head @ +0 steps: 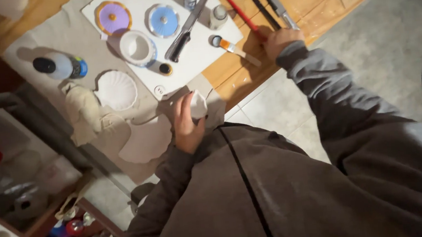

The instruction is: Organizing and painting various ceramic shapes and candle holders on a studio workbench.

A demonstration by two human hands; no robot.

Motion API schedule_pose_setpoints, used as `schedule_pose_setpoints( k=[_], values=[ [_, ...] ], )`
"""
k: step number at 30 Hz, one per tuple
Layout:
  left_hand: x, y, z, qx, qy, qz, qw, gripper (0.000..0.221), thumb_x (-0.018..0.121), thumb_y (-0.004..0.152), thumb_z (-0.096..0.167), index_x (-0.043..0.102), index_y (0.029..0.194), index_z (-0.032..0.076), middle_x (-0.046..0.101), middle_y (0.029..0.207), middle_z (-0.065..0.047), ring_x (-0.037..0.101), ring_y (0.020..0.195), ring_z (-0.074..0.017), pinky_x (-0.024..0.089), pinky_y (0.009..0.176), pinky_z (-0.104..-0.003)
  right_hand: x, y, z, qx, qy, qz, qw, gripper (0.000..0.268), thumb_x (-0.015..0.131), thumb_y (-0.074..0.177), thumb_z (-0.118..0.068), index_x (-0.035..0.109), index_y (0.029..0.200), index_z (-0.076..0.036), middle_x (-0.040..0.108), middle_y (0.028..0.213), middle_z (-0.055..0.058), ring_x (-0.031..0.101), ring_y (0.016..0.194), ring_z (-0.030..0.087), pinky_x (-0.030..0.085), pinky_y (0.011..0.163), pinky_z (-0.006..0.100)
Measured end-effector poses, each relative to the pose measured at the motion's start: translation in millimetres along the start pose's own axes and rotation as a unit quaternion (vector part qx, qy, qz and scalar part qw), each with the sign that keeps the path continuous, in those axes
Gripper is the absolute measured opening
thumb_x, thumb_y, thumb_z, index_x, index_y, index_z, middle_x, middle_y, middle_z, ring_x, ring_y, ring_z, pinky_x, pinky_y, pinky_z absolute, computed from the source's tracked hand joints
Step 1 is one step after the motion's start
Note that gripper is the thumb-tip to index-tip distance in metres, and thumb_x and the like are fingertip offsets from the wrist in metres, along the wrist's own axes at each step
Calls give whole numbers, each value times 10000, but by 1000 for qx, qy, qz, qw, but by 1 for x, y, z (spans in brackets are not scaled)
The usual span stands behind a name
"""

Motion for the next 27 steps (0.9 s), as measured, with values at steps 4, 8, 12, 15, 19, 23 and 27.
schedule_pose_setpoints(
  k=[4,8,12,15,19,23,27],
  values=[
    [6,4,-8,-20,4,-6,1000,726,734,767,-49,496,1449,30,519,1412,-218,522,1318,-425,443,1114,-459,-17,-19,-1,3,56,25,998,344,581,966,-437,746,1119,-177,739,818,160,714,712,373,545,587,522],
    [6,4,-12,-16,28,-3,999,722,742,776,-27,481,1447,21,504,1425,-221,525,1320,-420,449,1110,-460,-33,-48,1,19,91,44,995,416,640,951,-524,737,915,-121,720,796,151,708,708,363,548,584,502],
    [-13,7,13,47,46,11,998,775,779,737,18,456,1441,-25,496,1419,-261,507,1310,-433,442,1088,-476,-73,-99,-22,-15,179,28,983,376,715,921,-502,702,811,-143,697,706,136,688,669,353,548,622,485],
    [-46,5,33,50,25,48,997,484,767,839,-3,615,1299,-7,662,1270,-207,616,1230,-366,499,1048,-448,-116,-134,-61,-182,341,43,921,163,737,876,-263,712,926,-110,733,753,79,706,662,304,559,609,425],
    [-152,24,27,32,32,212,976,147,580,1023,78,727,1020,69,781,1048,-114,771,964,-265,596,891,-384,-172,-172,-143,-507,473,-2,720,124,707,966,-221,737,1054,-138,757,973,65,738,878,269,578,739,385],
    [-317,75,-44,112,-89,404,903,325,452,1070,229,688,1084,6,778,1081,-166,728,982,-299,563,835,-414,-192,-221,-268,-663,445,-60,599,322,755,948,-313,664,1205,-141,726,1109,73,689,1086,279,566,882,419],
    [-438,30,-201,190,-174,533,806,484,367,1107,350,656,1133,-38,774,1105,-205,694,996,-321,537,794,-435,-206,-256,-379,-680,555,-32,478,589,795,857,-343,539,1289,-35,554,1234,169,582,1143,348,515,954,434]
  ],
)
Point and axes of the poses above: each hand's wrist, its own y-axis towards the middle knuckle, its own x-axis out of the palm, z = x × y, the point moved 3 cm from there along y, towards the middle knuckle
